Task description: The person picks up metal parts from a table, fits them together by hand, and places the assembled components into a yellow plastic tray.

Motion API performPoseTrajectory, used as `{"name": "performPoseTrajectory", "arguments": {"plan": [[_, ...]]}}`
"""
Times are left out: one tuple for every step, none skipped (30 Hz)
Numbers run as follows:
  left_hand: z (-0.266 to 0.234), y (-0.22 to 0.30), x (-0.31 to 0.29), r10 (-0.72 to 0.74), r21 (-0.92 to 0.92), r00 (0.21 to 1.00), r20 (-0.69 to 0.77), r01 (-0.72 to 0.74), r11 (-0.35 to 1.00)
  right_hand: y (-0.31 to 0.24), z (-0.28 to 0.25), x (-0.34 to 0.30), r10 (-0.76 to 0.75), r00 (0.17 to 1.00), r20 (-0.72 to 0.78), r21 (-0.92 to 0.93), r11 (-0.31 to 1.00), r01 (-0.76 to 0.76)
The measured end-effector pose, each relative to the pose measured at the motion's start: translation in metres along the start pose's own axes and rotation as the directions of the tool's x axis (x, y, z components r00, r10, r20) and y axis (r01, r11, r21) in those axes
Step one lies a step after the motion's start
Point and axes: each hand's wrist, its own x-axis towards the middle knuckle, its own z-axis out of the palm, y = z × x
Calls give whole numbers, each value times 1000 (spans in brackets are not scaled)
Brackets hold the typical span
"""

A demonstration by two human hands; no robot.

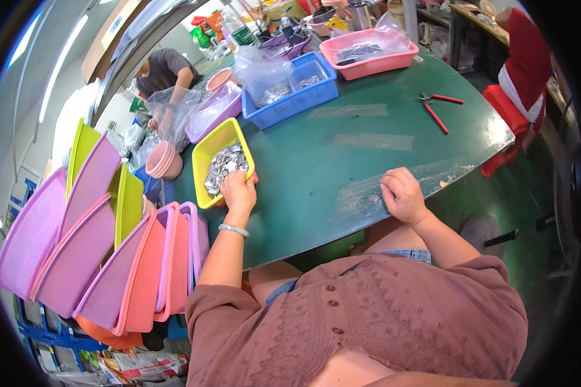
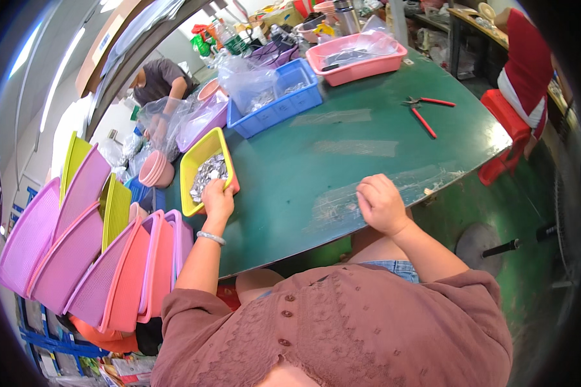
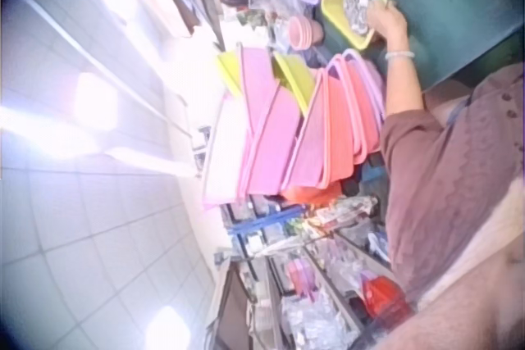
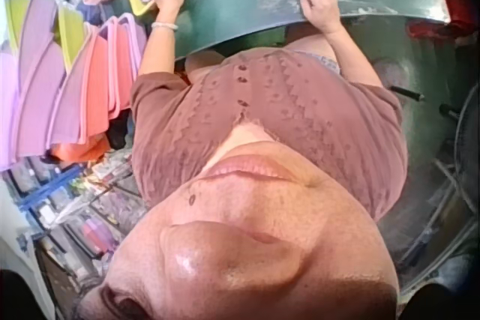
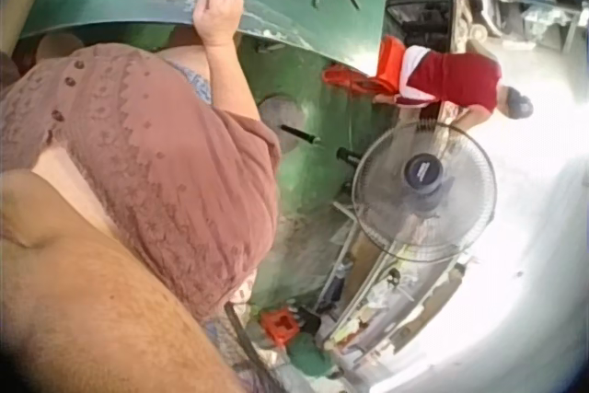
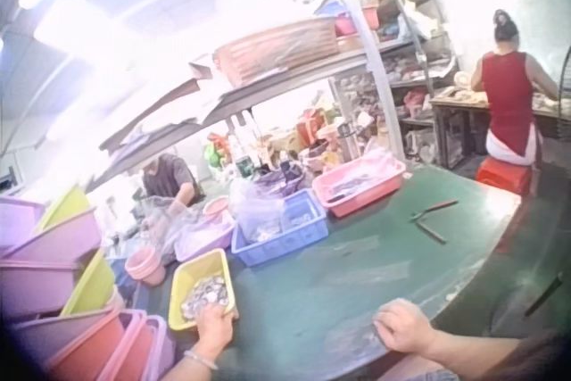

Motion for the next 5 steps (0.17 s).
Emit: {"name": "performPoseTrajectory", "arguments": {"plan": [[3, -2, -2, 16, -6, 999, -34, -16, 1000, -1, 0, -1, -17, 1000, -6, -14, 1000, 17], [-2, 2, -3, 5, -8, 999, -42, -6, 1000, -1, -1, -1, -37, 999, -15, -32, 999, 37], [-1, 4, -3, -17, -15, 1000, -19, 17, 1000, 2, -1, -1, -48, 998, -43, -5, 999, 48], [-1, 8, -3, -44, -20, 999, 7, 44, 999, 4, 0, -1, -36, 998, -44, 1, 999, 36], [0, 16, -2, -65, -41, 996, 57, 68, 997, 6, 0, -2, -24, 999, -46, 7, 1000, 24]]}}
